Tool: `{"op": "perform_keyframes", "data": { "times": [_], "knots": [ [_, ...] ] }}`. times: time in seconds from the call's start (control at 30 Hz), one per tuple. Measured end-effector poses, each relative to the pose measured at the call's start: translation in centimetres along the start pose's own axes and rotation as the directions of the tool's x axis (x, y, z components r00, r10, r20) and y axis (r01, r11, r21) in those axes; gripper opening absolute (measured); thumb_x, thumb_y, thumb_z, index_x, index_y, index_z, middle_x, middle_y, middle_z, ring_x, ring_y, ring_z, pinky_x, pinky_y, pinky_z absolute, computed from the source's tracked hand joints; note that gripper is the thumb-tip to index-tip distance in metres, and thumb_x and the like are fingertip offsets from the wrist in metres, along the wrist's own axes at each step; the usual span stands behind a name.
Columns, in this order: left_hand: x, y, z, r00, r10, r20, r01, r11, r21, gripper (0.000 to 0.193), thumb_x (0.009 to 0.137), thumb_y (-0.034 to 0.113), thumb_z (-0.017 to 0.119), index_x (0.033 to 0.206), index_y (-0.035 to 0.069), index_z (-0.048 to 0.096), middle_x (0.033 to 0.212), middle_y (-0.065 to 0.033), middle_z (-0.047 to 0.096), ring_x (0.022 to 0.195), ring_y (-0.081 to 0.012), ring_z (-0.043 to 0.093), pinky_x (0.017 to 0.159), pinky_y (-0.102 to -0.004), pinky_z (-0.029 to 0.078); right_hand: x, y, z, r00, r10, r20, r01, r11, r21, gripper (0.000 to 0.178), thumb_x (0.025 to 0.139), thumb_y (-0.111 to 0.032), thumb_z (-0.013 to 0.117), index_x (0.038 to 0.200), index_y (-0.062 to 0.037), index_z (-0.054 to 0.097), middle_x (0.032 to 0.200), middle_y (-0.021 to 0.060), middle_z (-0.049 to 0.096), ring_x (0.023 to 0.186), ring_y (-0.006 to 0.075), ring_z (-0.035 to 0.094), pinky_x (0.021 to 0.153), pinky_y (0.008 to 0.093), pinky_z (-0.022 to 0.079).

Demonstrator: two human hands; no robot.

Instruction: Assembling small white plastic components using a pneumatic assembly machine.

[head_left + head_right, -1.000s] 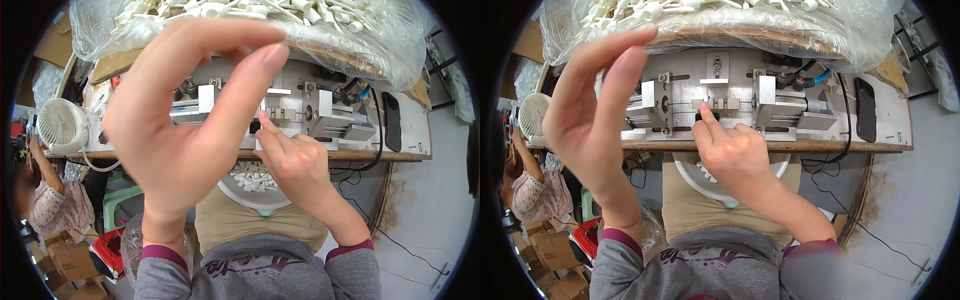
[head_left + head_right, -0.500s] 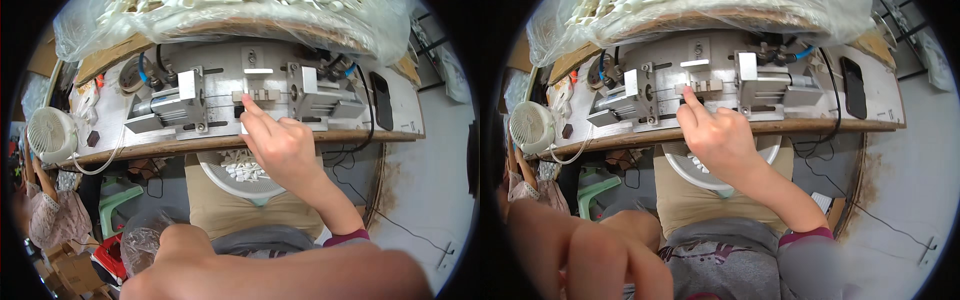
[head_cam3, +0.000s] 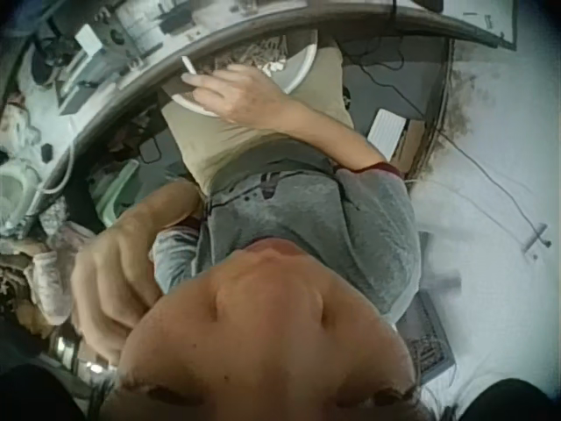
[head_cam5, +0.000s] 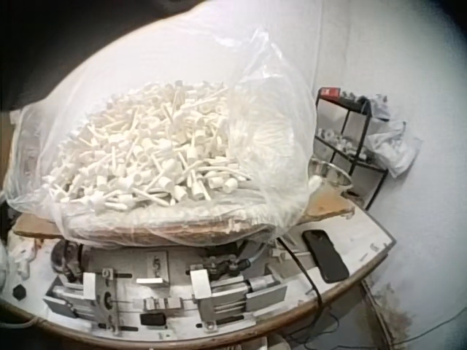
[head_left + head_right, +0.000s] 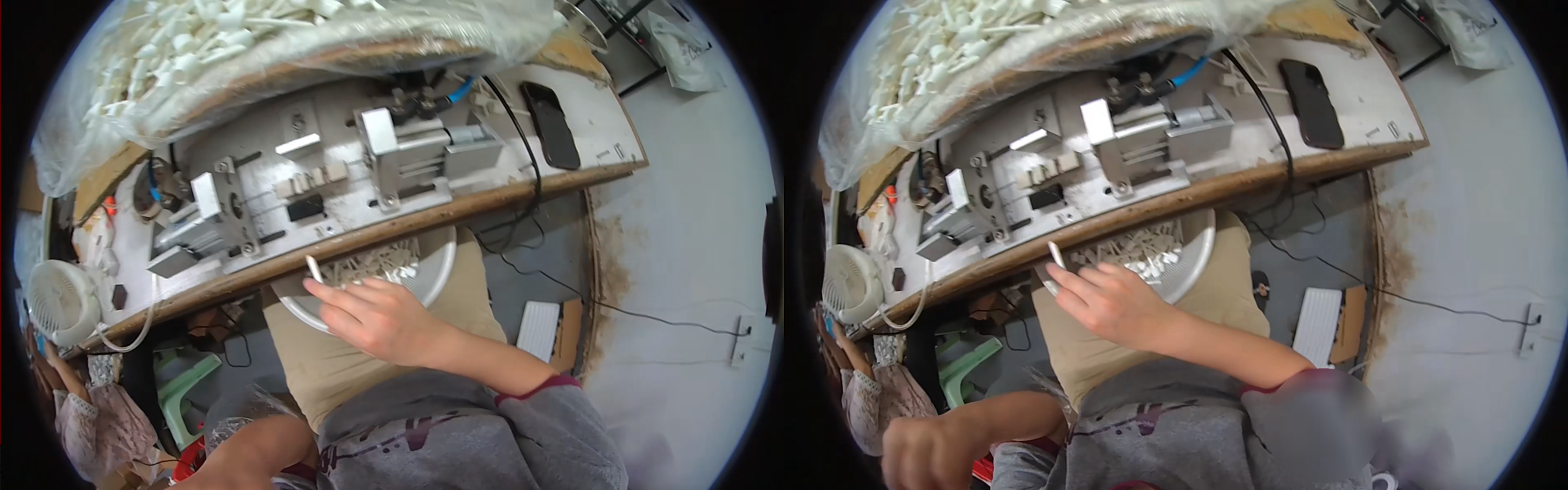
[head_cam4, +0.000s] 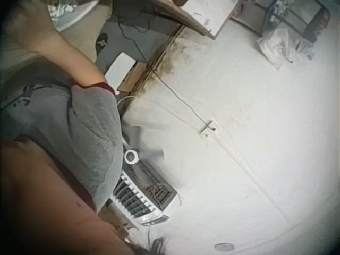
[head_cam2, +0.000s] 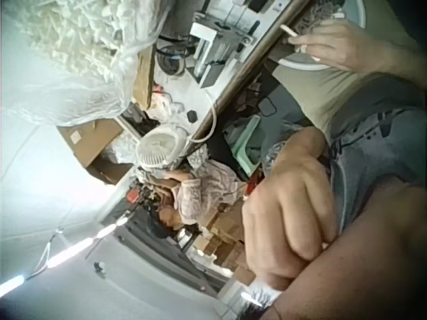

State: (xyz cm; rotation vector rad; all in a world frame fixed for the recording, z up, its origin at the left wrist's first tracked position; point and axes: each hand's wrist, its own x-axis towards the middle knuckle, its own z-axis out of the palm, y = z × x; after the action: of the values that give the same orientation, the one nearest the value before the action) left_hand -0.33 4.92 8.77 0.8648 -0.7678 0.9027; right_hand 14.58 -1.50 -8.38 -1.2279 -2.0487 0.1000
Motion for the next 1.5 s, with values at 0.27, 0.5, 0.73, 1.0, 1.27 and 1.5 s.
{"op": "perform_keyframes", "data": {
  "times": [0.27,0.5,0.73,1.0,1.27,1.5],
  "knots": [
    [-3.0,-0.6,-1.2,0.918,-0.394,0.040,0.280,0.717,0.638,0.020,0.097,0.017,0.068,0.107,0.001,0.073,0.101,-0.0095,0.071,0.085,-0.0169,0.065,0.068,-0.0325,0.055,0.4,-0.1,-2.3,0.918,0.118,0.380,-0.120,0.993,-0.019,0.030,0.085,-0.024,0.074,0.104,-0.0037,0.064,0.131,0.0170,0.067,0.092,0.0254,0.067,0.081,0.0375,0.053],
    [-6.1,-4.1,1.8,0.944,0.262,-0.202,0.101,0.354,0.930,0.045,0.106,0.048,0.050,0.115,0.005,0.058,0.115,-0.0109,0.064,0.089,-0.0260,0.063,0.088,-0.0420,0.053,3.7,-5.7,-8.5,0.844,0.086,-0.530,0.338,0.683,0.648,0.022,0.089,-0.021,0.073,0.102,-0.0036,0.066,0.123,0.0146,0.070,0.095,0.0248,0.068,0.088,0.0449,0.053],
    [-7.9,-5.8,2.7,0.941,0.339,-0.009,-0.075,0.236,0.969,0.045,0.105,0.048,0.051,0.123,0.007,0.054,0.123,-0.0138,0.059,0.091,-0.0287,0.064,0.088,-0.0446,0.053,4.0,-6.4,-8.1,0.762,-0.004,-0.648,0.569,0.482,0.666,0.023,0.092,-0.021,0.070,0.107,-0.0043,0.065,0.120,0.0125,0.067,0.096,0.0241,0.066,0.085,0.0430,0.052],
    [-10.1,-6.6,1.7,0.943,0.325,0.068,-0.110,0.110,0.988,0.047,0.104,0.047,0.053,0.132,0.009,0.050,0.131,-0.0171,0.052,0.093,-0.0319,0.066,0.088,-0.0475,0.054,2.9,-6.5,-7.3,0.727,-0.037,-0.686,0.649,0.364,0.668,0.025,0.095,-0.021,0.067,0.114,-0.0052,0.064,0.116,0.0100,0.065,0.097,0.0234,0.064,0.082,0.0407,0.052],
    [-12.1,-7.2,0.4,0.947,0.285,0.148,-0.156,0.004,0.988,0.052,0.102,0.046,0.055,0.141,0.012,0.046,0.140,-0.0204,0.046,0.096,-0.0351,0.067,0.088,-0.0504,0.054,-1.9,-5.7,-3.0,0.703,-0.199,-0.682,0.681,-0.086,0.727,0.026,0.099,-0.022,0.064,0.120,-0.0060,0.063,0.112,0.0076,0.062,0.098,0.0226,0.062,0.080,0.0385,0.051],
    [-14.8,-6.1,-1.4,0.963,0.208,0.171,-0.141,-0.151,0.978,0.059,0.101,0.045,0.056,0.150,0.014,0.042,0.147,-0.0233,0.040,0.098,-0.0378,0.069,0.088,-0.0529,0.055,-0.8,-4.9,-3.6,0.638,-0.282,-0.716,0.643,-0.315,0.698,0.028,0.102,-0.022,0.061,0.126,-0.0068,0.062,0.109,0.0055,0.060,0.099,0.0219,0.060,0.077,0.0365,0.051]
  ]
}}
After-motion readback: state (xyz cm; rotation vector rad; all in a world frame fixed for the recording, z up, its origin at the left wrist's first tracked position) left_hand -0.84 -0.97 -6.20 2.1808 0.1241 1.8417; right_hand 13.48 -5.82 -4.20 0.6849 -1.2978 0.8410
